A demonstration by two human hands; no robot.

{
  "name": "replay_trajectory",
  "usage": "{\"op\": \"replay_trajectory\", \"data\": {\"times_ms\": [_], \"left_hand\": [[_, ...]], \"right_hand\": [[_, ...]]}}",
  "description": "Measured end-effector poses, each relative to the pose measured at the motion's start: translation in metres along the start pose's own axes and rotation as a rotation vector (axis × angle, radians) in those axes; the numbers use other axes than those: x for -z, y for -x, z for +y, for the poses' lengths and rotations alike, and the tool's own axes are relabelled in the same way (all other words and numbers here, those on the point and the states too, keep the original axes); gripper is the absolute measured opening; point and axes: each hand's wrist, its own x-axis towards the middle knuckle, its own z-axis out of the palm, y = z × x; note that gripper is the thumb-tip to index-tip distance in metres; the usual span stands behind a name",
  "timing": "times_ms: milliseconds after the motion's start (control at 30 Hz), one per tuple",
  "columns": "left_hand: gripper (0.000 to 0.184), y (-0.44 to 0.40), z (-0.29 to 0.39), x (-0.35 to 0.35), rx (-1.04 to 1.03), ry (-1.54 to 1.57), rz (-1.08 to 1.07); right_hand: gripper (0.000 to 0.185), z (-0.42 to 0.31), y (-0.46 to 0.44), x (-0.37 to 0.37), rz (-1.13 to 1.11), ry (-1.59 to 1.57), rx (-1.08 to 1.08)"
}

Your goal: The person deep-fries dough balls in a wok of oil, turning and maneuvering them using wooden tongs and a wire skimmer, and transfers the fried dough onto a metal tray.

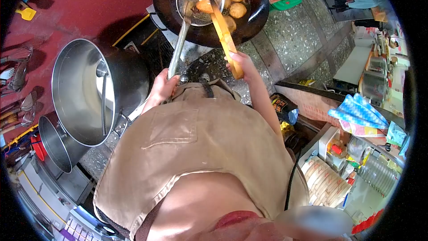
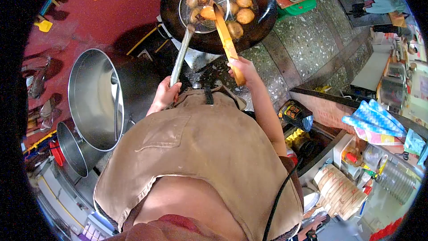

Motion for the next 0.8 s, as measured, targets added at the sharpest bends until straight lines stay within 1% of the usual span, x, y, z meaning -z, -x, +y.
{"op": "replay_trajectory", "data": {"times_ms": [67,200,267,333,400,433,500,533,567,633,667,700,767,800], "left_hand": [[0.017,0.001,0.002,0.001,0.005,-0.01,-0.004],[0.018,-0.002,0.002,0.002,0.021,-0.03,0.009],[0.02,-0.004,0.003,0.003,0.014,-0.067,0.016],[0.022,-0.006,0.005,0.005,0.012,-0.104,0.026],[0.024,-0.008,0.01,0.005,-0.054,-0.262,0.159],[0.026,-0.011,0.013,0.008,-0.037,-0.33,0.187],[0.028,-0.017,0.013,0.018,-0.08,-0.444,0.258],[0.029,-0.017,0.022,0.021,-0.03,-0.447,0.239],[0.028,-0.019,0.021,0.026,-0.09,-0.53,0.255],[0.026,-0.023,0.021,0.032,-0.073,-0.455,0.227],[0.026,-0.023,0.023,0.034,-0.078,-0.461,0.229],[0.025,-0.023,0.025,0.035,-0.062,-0.469,0.213],[0.025,-0.024,0.025,0.037,-0.045,-0.477,0.195],[0.024,-0.025,0.022,0.038,-0.06,-0.454,0.169]], "right_hand": [[0.044,0.003,-0.001,-0.001,0.0,0.096,0.029],[0.045,0.004,0.001,-0.002,0.028,0.124,0.038],[0.052,0.003,0.007,0.004,0.052,0.146,0.074],[0.055,0.004,0.011,0.018,0.036,0.19,0.099],[0.06,0.001,0.014,0.035,-0.006,0.327,0.153],[0.06,-0.003,0.012,0.041,0.0,0.326,0.144],[0.063,-0.01,0.006,0.051,0.085,0.709,0.249],[0.069,-0.02,0.002,0.051,0.154,1.111,0.352],[0.069,-0.024,0.001,0.047,0.157,1.107,0.35],[0.071,-0.046,0.006,0.011,0.307,1.687,0.369],[0.072,-0.046,0.003,0.001,0.339,1.764,0.392],[0.072,-0.047,0.001,-0.007,0.342,1.76,0.394],[0.071,-0.049,0.001,-0.021,0.37,1.954,0.411],[0.074,-0.055,0.006,-0.027,0.36,1.943,0.349]]}}
